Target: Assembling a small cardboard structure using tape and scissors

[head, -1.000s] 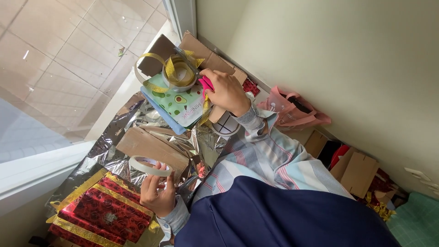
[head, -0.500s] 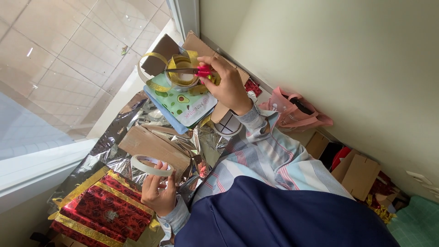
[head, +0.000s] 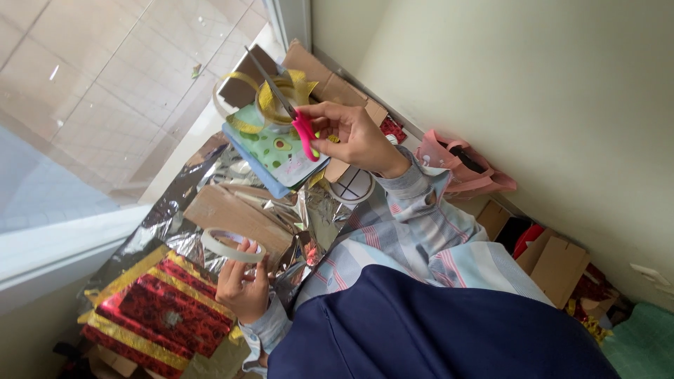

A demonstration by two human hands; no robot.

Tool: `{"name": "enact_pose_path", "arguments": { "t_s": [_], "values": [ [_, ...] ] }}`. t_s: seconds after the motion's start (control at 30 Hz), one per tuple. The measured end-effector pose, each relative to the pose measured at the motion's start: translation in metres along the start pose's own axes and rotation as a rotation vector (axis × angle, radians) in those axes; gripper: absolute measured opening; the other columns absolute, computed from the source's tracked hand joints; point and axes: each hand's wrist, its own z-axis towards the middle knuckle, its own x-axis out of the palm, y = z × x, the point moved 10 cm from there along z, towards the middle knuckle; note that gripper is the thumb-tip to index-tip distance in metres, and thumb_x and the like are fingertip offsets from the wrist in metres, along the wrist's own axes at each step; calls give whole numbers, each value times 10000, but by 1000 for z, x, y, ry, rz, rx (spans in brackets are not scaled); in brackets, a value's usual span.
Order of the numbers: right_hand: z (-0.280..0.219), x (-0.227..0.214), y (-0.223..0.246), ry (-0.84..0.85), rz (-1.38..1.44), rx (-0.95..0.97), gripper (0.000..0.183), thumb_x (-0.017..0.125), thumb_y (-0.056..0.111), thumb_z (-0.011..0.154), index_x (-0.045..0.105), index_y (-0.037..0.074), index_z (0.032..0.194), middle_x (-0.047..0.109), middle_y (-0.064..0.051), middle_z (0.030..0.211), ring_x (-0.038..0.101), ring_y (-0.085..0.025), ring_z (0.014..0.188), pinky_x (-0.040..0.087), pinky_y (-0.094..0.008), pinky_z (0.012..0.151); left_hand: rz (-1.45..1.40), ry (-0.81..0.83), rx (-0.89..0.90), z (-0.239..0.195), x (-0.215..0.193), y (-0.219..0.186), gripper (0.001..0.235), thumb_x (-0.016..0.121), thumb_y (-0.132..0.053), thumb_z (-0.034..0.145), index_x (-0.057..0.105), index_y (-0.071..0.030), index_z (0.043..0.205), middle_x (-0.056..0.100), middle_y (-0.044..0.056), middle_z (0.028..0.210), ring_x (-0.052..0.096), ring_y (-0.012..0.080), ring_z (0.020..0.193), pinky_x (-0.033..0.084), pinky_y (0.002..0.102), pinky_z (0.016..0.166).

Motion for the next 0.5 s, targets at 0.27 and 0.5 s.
{"name": "enact_pose_path", "arguments": {
  "t_s": [0.27, 0.5],
  "values": [
    [-22, 52, 3, 408, -331, -42, 466, 683, -78, 712, 600, 43, 1154, 590, -128, 941, 610, -224, 818, 485, -290, 724, -89, -15, 15, 0, -4, 15, 223, 678, -372, 831, 744, -187, 938, 713, 49, 963, 662, 275, 769, 523, 350, 573],
    [-58, 89, 1, 865, -883, -179, 360, 600, -44, 711, 621, 17, 1065, 649, -152, 955, 651, -348, 811, 504, -413, 694, -120, 36, 67, -18, 12, 48, 213, 636, -367, 883, 726, -183, 941, 702, 37, 944, 661, 296, 766, 509, 386, 644]
  ]
}}
